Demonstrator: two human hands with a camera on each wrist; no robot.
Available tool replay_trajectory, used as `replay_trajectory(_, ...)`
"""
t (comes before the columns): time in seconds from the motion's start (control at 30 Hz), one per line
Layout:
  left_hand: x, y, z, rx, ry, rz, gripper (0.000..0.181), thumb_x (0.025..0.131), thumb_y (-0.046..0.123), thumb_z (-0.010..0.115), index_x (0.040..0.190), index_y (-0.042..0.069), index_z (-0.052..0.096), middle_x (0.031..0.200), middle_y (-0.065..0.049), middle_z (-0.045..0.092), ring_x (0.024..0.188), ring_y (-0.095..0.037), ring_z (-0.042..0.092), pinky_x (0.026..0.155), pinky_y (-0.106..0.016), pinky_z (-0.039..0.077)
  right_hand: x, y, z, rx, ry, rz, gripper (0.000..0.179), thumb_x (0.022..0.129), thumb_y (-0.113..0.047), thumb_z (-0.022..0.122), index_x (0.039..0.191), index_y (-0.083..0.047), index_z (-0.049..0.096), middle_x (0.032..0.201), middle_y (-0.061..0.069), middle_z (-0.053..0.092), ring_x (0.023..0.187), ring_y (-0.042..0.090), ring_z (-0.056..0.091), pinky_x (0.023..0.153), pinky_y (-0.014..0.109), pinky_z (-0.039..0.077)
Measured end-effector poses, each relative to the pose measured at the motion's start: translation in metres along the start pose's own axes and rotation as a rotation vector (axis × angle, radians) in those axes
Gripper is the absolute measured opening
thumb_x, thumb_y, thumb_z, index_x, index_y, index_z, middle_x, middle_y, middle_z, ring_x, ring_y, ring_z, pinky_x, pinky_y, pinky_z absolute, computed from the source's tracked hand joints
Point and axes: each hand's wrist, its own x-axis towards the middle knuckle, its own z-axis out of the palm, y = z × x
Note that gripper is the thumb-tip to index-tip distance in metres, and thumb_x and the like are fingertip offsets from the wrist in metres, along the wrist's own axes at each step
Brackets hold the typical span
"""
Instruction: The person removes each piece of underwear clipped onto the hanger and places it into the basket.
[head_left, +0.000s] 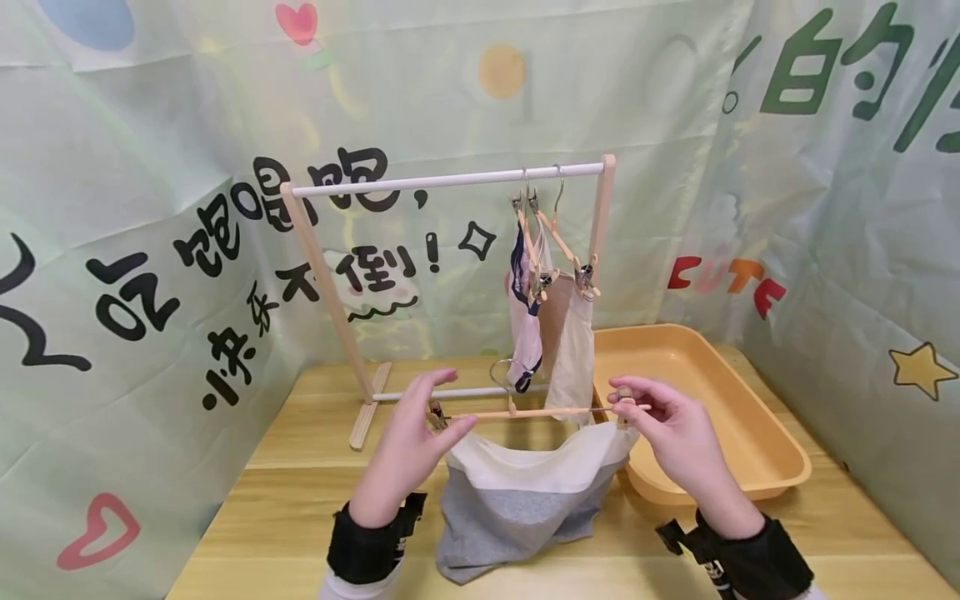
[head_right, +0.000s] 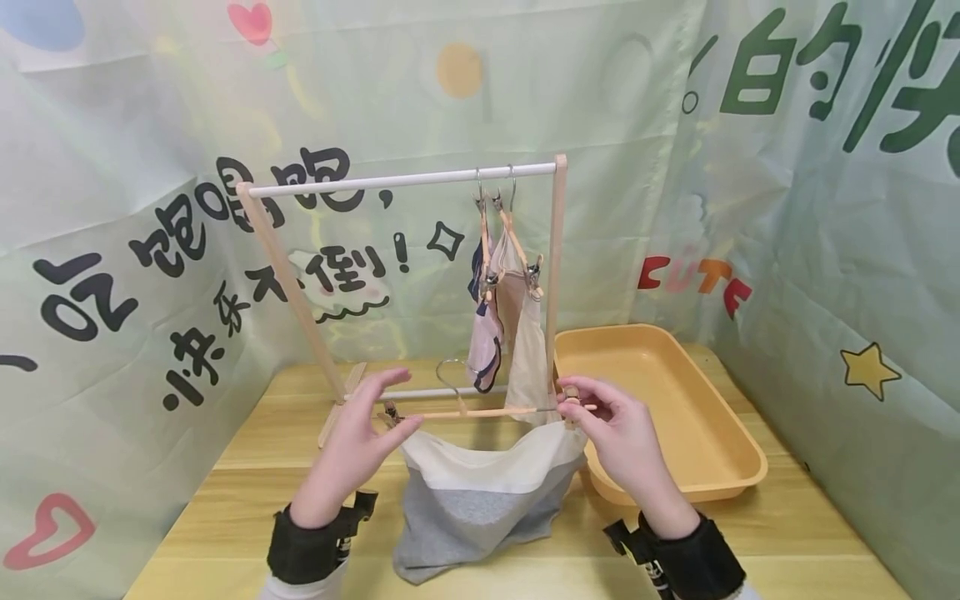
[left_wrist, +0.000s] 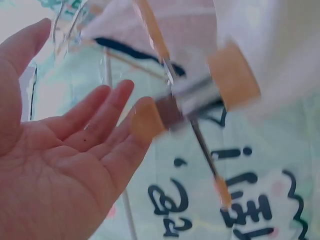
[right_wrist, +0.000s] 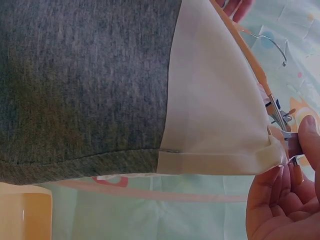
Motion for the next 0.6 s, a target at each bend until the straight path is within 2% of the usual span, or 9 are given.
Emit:
replay_trajectory(0.13,0.000,0.003,0.014,-0.025,-0.075,0.022,0.050,0.083,0.033,0.072,0.127,0.014,0.055,0.124,-0.007,0.062,0.116,-0.014,0.051,0.094,-0.046,0.050,-0.001,-0.001,0.003,0.003,-0.001,-0.007,0.026,0.085,-0.007,0.068,0.111,-0.006,0.068,0.091,0.006,0.073,0.080,0.008,0.064,0.063,0.012,0.052)
replay_trajectory(0.27,-0.001,0.006,0.027,-0.008,-0.142,0.019,0.045,0.085,0.034,0.070,0.123,0.014,0.058,0.119,-0.005,0.064,0.113,-0.012,0.053,0.093,-0.044,0.051,-0.002,-0.003,0.005,-0.015,0.003,-0.022,0.025,0.084,-0.006,0.069,0.109,-0.007,0.069,0.091,0.009,0.072,0.079,0.008,0.063,0.062,0.012,0.052)
replay_trajectory(0.4,-0.001,0.010,0.038,-0.006,-0.168,0.030,0.038,0.086,0.035,0.068,0.117,0.014,0.060,0.117,-0.004,0.065,0.109,-0.012,0.055,0.093,-0.042,0.050,-0.004,-0.005,0.008,-0.049,0.009,-0.049,0.026,0.082,-0.006,0.071,0.108,-0.007,0.070,0.092,0.009,0.071,0.078,0.008,0.061,0.063,0.012,0.050)
replay_trajectory(0.6,-0.001,0.013,0.049,-0.016,-0.192,0.012,0.032,0.087,0.037,0.066,0.112,0.016,0.063,0.112,0.000,0.067,0.099,-0.010,0.055,0.087,-0.039,0.051,-0.006,-0.006,0.012,-0.073,0.014,-0.113,0.029,0.078,-0.004,0.074,0.106,-0.008,0.071,0.094,0.011,0.071,0.080,0.008,0.062,0.068,0.011,0.050)
